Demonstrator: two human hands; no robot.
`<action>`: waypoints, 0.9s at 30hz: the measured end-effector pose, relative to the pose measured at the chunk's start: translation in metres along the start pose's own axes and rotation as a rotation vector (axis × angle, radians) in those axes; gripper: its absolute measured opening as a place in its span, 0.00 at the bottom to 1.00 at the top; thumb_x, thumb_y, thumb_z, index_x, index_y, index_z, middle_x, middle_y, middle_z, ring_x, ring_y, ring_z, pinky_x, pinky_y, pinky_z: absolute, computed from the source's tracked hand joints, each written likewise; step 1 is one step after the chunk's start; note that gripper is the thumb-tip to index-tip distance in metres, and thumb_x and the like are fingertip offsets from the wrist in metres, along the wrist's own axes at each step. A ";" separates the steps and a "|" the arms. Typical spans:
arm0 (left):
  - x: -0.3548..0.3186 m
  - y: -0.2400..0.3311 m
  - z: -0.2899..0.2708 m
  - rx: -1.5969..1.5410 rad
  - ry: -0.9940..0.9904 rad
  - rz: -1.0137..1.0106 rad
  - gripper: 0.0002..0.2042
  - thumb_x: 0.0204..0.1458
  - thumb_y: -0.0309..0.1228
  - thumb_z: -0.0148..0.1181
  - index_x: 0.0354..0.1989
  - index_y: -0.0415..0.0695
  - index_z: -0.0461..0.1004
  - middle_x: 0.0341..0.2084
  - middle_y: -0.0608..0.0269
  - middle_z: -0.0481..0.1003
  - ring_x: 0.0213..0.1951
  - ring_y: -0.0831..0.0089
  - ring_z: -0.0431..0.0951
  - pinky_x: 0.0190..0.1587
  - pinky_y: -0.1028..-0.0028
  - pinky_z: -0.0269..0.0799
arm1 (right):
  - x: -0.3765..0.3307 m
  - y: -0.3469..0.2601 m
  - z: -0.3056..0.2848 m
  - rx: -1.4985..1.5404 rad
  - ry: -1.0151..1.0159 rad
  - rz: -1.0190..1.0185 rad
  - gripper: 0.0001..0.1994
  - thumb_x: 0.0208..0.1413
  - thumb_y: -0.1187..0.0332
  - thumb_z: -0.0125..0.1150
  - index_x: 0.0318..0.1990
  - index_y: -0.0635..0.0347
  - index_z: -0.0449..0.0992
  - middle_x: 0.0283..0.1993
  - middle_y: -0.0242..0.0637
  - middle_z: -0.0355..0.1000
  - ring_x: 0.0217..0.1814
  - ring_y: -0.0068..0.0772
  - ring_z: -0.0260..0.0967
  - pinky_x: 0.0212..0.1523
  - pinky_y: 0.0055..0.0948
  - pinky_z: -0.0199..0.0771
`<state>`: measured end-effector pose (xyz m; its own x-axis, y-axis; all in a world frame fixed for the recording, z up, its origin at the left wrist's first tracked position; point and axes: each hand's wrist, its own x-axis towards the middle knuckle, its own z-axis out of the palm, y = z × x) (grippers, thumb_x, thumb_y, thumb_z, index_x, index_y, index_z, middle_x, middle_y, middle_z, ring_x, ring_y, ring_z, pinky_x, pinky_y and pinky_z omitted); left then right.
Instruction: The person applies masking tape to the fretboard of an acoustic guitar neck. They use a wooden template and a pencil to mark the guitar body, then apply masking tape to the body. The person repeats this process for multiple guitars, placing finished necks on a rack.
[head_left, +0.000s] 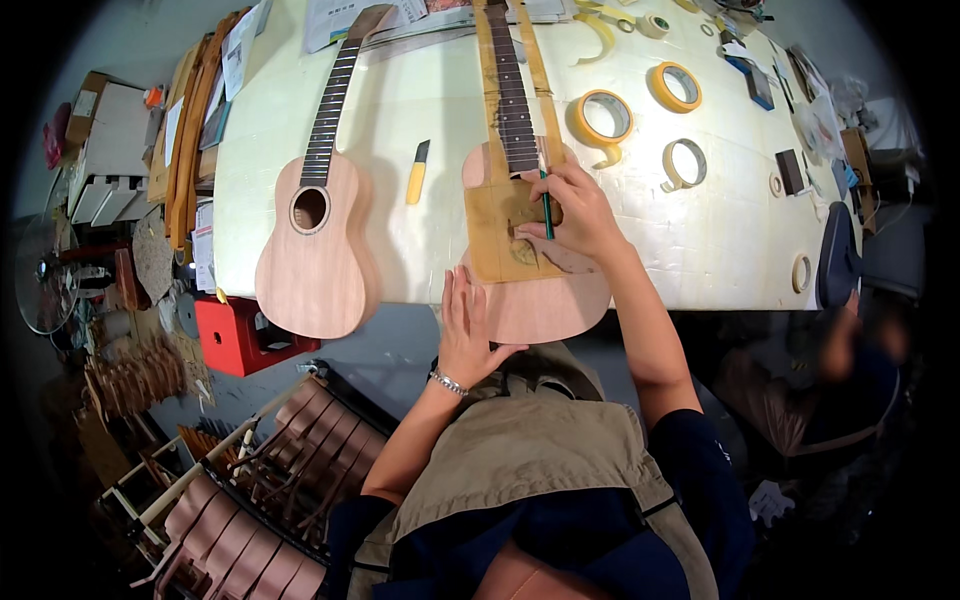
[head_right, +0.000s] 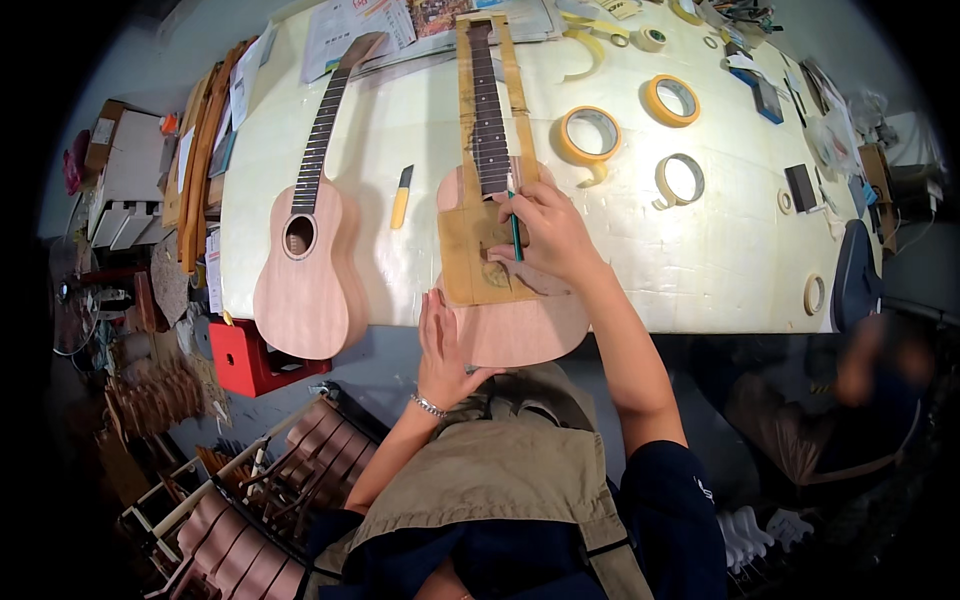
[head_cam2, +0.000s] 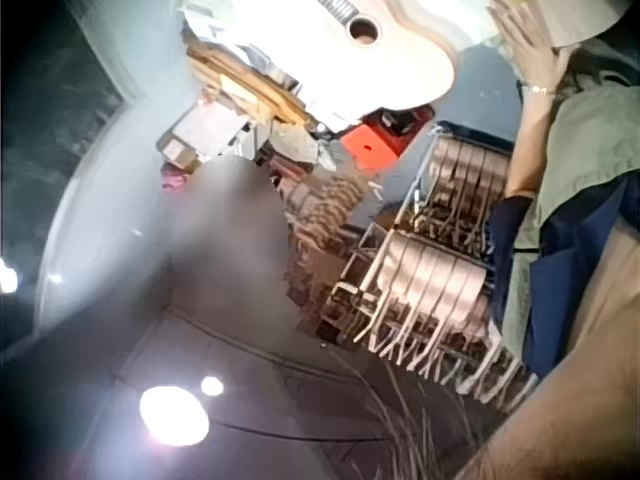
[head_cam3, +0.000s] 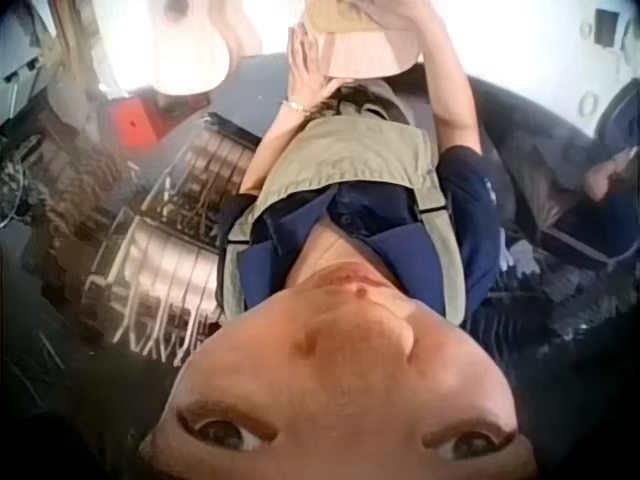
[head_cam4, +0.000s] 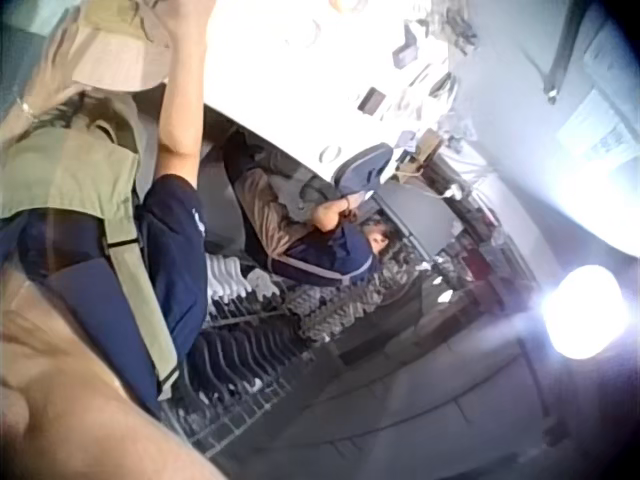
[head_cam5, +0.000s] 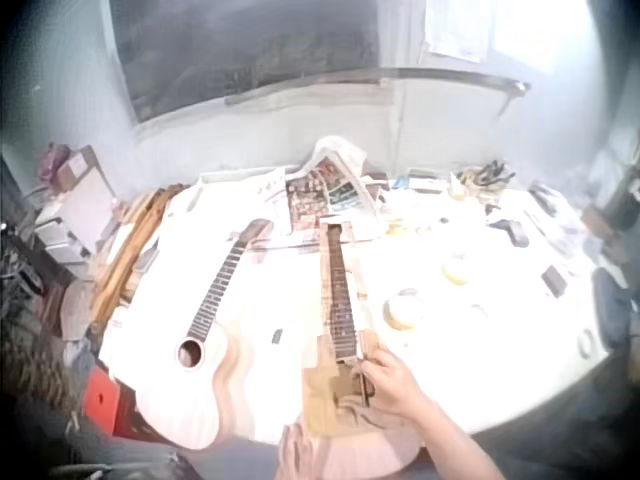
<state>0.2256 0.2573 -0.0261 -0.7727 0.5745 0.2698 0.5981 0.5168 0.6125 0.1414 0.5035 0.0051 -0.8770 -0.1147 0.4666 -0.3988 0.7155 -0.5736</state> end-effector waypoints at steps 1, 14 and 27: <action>0.000 -0.001 0.001 -0.007 0.009 0.003 0.56 0.35 0.51 0.69 0.68 0.46 0.35 0.64 0.33 0.39 0.63 0.30 0.43 0.60 0.44 0.48 | 0.002 -0.002 0.003 -0.011 -0.018 0.004 0.23 0.27 0.63 0.77 0.33 0.57 0.71 0.34 0.29 0.72 0.40 0.38 0.67 0.48 0.36 0.69; 0.000 -0.004 -0.003 0.048 -0.012 0.018 0.47 0.29 0.51 0.70 0.62 0.49 0.58 0.63 0.32 0.42 0.61 0.31 0.48 0.59 0.48 0.55 | -0.055 -0.065 -0.006 -0.020 0.081 0.171 0.12 0.49 0.70 0.59 0.43 0.57 0.75 0.35 0.34 0.72 0.36 0.37 0.64 0.48 0.36 0.65; -0.002 -0.004 0.002 0.038 0.010 0.041 0.46 0.31 0.54 0.68 0.61 0.44 0.59 0.62 0.33 0.45 0.61 0.34 0.49 0.60 0.48 0.52 | -0.062 -0.071 -0.008 -0.264 -0.030 0.074 0.05 0.41 0.71 0.66 0.28 0.52 0.77 0.24 0.25 0.70 0.31 0.30 0.65 0.33 0.29 0.59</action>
<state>0.2245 0.2552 -0.0303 -0.7492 0.5894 0.3021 0.6370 0.5162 0.5725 0.2262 0.4652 0.0221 -0.9103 -0.0733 0.4073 -0.2531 0.8773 -0.4078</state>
